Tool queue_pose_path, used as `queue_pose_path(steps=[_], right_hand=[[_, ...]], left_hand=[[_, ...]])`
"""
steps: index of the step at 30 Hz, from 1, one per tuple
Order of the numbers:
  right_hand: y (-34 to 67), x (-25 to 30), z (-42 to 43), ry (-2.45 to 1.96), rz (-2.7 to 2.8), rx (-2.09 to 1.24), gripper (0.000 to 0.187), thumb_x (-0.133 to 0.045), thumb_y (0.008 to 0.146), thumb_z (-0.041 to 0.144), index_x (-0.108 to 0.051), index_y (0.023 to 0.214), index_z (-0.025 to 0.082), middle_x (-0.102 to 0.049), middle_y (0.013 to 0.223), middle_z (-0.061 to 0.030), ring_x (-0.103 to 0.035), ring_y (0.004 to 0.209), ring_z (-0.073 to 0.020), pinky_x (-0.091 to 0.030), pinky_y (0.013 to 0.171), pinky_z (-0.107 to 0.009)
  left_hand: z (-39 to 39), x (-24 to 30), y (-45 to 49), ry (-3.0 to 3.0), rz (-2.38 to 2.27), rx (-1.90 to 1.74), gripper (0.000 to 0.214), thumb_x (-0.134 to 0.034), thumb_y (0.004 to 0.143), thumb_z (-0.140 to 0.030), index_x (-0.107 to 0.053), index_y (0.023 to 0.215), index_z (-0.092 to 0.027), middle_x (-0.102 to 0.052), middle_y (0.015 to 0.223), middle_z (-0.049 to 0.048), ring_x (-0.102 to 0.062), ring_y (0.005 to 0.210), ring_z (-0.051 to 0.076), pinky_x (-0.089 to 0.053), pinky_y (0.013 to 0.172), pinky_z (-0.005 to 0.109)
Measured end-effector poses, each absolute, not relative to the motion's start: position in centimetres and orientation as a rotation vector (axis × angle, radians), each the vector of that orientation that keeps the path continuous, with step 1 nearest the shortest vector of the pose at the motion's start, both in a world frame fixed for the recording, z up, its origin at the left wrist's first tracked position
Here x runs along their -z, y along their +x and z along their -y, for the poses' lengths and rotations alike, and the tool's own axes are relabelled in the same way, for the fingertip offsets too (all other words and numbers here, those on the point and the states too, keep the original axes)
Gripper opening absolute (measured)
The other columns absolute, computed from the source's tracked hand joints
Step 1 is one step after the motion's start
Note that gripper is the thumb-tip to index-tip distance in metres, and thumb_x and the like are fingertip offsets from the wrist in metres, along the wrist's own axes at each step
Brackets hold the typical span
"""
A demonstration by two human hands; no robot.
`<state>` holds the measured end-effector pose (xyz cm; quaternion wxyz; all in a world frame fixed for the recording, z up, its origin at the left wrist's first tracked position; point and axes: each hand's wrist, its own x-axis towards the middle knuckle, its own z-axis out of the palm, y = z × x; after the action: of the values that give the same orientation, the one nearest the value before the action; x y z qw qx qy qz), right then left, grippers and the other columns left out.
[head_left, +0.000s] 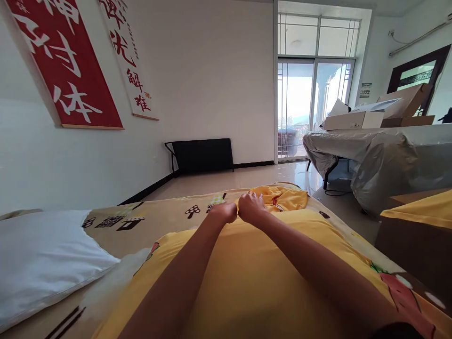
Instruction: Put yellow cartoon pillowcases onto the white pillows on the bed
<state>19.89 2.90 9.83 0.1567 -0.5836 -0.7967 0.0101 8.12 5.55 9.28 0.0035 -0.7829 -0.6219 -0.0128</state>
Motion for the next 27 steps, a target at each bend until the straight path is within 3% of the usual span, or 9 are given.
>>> queue_pose_path(steps=[2,4,7,14,20,27], right_hand=[[20.0,-6.5,-3.7,-1.663,2.354,-0.089,0.030,-0.048,0.082,0.014,-0.065,0.104,0.005,-0.065,0.109,-0.0237,-0.059,0.106,-0.0332,-0.038,0.093,-0.047],[20.3,-3.6,-4.0,-1.643,2.394,-0.113,0.029,-0.042,0.084,0.014,-0.068,0.096,0.009,-0.069,0.099,-0.0192,-0.064,0.097,-0.0288,-0.040,0.089,-0.042],[20.4,-1.5,-3.9,-1.579,2.398,-0.084,0.031,-0.037,0.087,0.015,-0.066,0.099,0.011,-0.069,0.100,-0.0161,-0.063,0.098,-0.0265,-0.039,0.089,-0.039],[20.8,-1.9,-4.5,-1.507,2.372,-0.086,0.032,-0.036,0.089,0.021,-0.067,0.092,0.014,-0.071,0.094,-0.0131,-0.065,0.090,-0.0243,-0.042,0.082,-0.035],[26.0,-2.4,-7.5,-1.130,2.439,-0.484,0.029,-0.047,0.086,0.029,-0.069,0.103,0.022,-0.070,0.107,-0.0023,-0.063,0.097,-0.0173,-0.043,0.084,-0.025],[34.2,-1.6,-9.6,-1.338,2.389,-0.531,0.036,-0.043,0.088,0.041,-0.071,0.100,0.021,-0.070,0.101,-0.0048,-0.061,0.093,-0.0210,-0.045,0.084,-0.032]], left_hand=[[-5.9,-6.8,8.3,-2.460,1.985,0.017,0.029,-0.051,0.089,-0.038,-0.062,0.102,-0.014,-0.065,0.105,0.0080,-0.061,0.097,0.019,-0.048,0.087,0.041],[-5.7,-4.5,8.3,-2.459,2.019,0.056,0.032,-0.040,0.093,-0.034,-0.062,0.102,-0.012,-0.066,0.105,0.0113,-0.062,0.097,0.021,-0.047,0.086,0.042],[-5.2,-2.7,8.1,-2.461,2.048,0.154,0.039,-0.026,0.094,-0.028,-0.062,0.102,-0.014,-0.068,0.104,0.0155,-0.063,0.097,0.025,-0.047,0.081,0.039],[-4.0,-3.1,8.0,-2.532,2.037,0.267,0.041,-0.024,0.092,-0.032,-0.063,0.101,-0.020,-0.069,0.105,0.0114,-0.064,0.097,0.026,-0.045,0.081,0.035],[-4.4,-3.3,5.8,-2.574,2.081,0.302,0.048,-0.026,0.089,-0.043,-0.063,0.109,-0.022,-0.067,0.114,0.0087,-0.061,0.105,0.024,-0.044,0.087,0.033],[-6.2,-3.7,-1.3,-2.607,2.165,0.243,0.060,-0.024,0.083,-0.054,-0.066,0.109,-0.021,-0.065,0.122,0.0052,-0.057,0.113,0.024,-0.042,0.097,0.030]])
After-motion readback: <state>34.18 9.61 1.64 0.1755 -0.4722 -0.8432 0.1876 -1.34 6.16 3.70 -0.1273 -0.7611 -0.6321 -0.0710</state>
